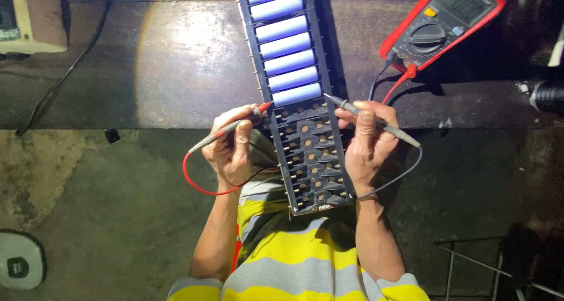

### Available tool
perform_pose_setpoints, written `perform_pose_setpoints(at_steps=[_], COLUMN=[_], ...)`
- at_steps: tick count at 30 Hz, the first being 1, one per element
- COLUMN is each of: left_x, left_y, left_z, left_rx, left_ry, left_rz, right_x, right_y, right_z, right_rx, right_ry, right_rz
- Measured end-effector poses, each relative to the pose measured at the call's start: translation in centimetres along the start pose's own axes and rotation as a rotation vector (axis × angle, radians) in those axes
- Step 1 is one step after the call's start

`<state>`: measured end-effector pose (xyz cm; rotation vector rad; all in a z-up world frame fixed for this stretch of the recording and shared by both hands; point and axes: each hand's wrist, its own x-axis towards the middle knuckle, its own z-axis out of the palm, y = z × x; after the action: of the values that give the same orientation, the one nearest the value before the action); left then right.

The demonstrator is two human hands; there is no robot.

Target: Testing the voltage of individual cells in a lithium-ion battery pack using a digital multimeter.

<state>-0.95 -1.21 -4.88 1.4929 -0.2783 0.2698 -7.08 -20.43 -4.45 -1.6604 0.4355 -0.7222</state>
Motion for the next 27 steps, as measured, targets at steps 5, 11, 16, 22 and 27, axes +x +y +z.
perform_pose_setpoints(at_steps=[5, 11, 16, 22, 27], left_x=[-0.1, 0.1, 0.0, -0.1, 0.0], left_y=[0.0, 0.7, 0.4, 0.1, 0.1], left_z=[-0.1, 0.4, 0.5, 0.3, 0.6], left_rx=[0.01, -0.003, -0.011, 0.005, -0.024], left_ry=[-0.041, -0.03, -0.015, -0.027, -0.03], left_rz=[-0.001, -0.021, -0.02, -0.019, -0.023], right_x=[-0.1, 0.0, 0.1, 0.0, 0.0], right_y=[0.1, 0.6, 0.6, 0.8, 0.1], right_z=[-0.2, -0.5, -0.5, -0.5, -0.6], right_rx=[-0.03, 0.048, 0.031, 0.063, 0.085], right_ry=[0.029, 0.003, -0.02, -0.002, -0.001], right_rz=[0.042, 0.055, 0.056, 0.078, 0.094])
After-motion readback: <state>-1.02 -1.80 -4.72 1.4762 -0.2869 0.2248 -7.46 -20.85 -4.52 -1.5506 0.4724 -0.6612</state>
